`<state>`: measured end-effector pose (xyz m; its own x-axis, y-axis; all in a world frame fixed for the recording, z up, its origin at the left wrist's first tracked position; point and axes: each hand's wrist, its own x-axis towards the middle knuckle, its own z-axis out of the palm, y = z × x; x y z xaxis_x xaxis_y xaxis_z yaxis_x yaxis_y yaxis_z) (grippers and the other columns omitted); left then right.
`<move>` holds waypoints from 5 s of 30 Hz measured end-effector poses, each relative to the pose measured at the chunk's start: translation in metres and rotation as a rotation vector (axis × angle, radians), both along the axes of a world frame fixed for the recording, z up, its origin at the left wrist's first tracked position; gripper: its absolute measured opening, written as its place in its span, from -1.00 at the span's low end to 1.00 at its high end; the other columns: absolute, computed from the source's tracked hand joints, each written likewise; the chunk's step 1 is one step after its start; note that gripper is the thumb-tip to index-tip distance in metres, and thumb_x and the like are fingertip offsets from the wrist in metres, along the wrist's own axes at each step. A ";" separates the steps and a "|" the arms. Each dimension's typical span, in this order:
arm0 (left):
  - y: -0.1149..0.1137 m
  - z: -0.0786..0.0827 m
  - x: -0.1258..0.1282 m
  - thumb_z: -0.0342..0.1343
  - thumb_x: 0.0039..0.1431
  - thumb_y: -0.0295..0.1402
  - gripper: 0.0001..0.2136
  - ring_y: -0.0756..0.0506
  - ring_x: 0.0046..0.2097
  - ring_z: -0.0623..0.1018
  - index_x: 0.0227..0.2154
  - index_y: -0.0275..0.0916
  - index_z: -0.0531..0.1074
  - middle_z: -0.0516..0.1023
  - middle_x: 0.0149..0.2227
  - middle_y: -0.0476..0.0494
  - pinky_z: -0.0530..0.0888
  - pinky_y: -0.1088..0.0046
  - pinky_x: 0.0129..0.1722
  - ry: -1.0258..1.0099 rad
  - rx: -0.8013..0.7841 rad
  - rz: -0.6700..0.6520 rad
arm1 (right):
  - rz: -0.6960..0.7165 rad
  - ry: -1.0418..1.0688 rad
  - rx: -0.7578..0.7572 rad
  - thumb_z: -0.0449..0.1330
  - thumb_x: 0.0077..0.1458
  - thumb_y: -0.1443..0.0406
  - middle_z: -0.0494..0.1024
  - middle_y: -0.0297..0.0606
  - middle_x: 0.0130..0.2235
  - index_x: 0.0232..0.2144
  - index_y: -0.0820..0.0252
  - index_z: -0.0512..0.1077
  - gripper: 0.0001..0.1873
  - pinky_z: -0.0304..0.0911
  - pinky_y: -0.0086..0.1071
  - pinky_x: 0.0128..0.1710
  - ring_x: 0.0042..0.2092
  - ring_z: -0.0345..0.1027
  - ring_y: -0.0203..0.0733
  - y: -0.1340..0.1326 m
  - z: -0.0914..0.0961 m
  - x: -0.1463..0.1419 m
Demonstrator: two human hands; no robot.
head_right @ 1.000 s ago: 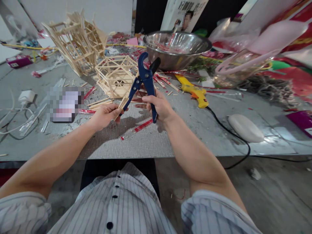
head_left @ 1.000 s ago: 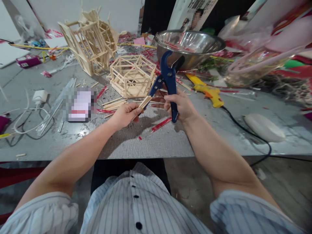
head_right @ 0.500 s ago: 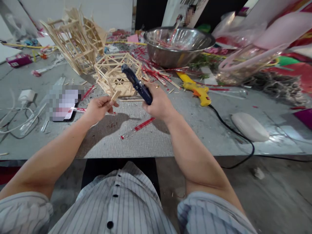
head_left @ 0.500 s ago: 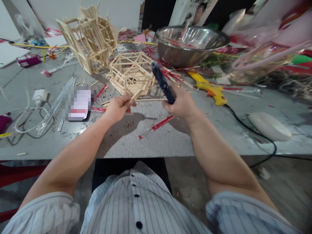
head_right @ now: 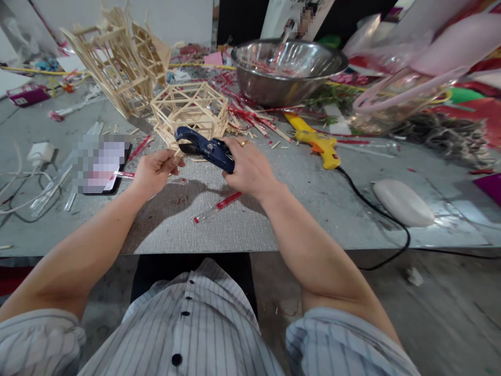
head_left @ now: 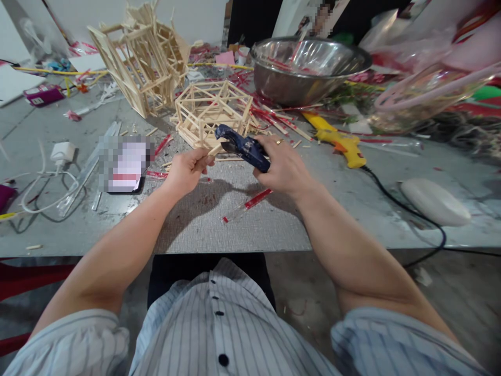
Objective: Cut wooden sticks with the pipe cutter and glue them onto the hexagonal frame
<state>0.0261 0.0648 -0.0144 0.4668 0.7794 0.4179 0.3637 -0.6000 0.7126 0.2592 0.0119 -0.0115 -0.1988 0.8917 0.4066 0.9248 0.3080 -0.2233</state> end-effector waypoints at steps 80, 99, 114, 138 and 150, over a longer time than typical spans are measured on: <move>0.005 -0.001 -0.001 0.04 0.13 -0.29 -0.80 0.05 -0.54 0.41 -0.54 -0.26 0.40 0.42 -0.62 0.00 0.28 0.55 -0.53 0.085 -0.046 0.077 | -0.075 -0.024 -0.088 0.11 -0.11 0.24 0.48 -0.07 -0.03 0.09 0.12 0.25 -0.37 0.26 -0.06 -0.22 -0.05 0.34 0.16 0.003 -0.004 0.000; 0.008 -0.003 -0.003 0.13 0.03 -0.30 -0.87 0.05 -0.51 0.38 -0.49 -0.24 0.48 0.40 -0.61 0.03 0.28 0.55 -0.53 0.016 0.012 0.130 | -0.111 -0.051 -0.164 0.11 -0.10 0.25 0.49 -0.06 -0.05 0.05 0.14 0.28 -0.42 0.21 -0.12 -0.27 -0.08 0.34 0.15 -0.005 0.008 -0.006; 0.004 0.000 -0.003 0.12 0.07 -0.32 -0.86 0.07 -0.53 0.44 -0.48 -0.28 0.46 0.44 -0.61 0.02 0.34 0.59 -0.50 -0.011 -0.058 0.085 | -0.154 -0.092 -0.231 0.09 -0.10 0.26 0.53 -0.08 -0.24 -0.05 0.19 0.35 -0.52 0.07 -0.27 -0.40 -0.28 0.36 0.03 -0.007 0.015 -0.010; -0.004 0.013 0.005 0.10 0.13 -0.45 -0.88 0.11 -0.62 0.44 -0.50 -0.33 0.38 0.46 -0.59 0.02 0.43 0.63 -0.57 -0.197 -0.672 0.027 | -0.425 0.114 -0.140 0.07 0.04 0.23 0.51 -0.09 -0.26 -0.05 0.16 0.35 -0.61 0.22 -0.13 -0.26 -0.18 0.38 0.08 0.010 0.003 0.005; -0.008 0.016 0.006 0.12 0.14 -0.43 -0.91 0.06 -0.56 0.51 -0.45 -0.31 0.36 0.51 -0.53 -0.01 0.49 0.54 -0.49 -0.234 -0.841 0.009 | -0.370 -0.048 -0.280 0.14 -0.05 0.30 0.49 -0.02 -0.11 0.07 0.18 0.28 -0.44 0.21 -0.15 -0.24 -0.11 0.35 0.13 0.021 -0.004 0.013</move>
<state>0.0316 0.0568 0.0015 0.4336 0.8755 -0.2133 0.1544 0.1610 0.9748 0.2719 0.0332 -0.0159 0.1407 0.9804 0.1379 0.9725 -0.1107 -0.2048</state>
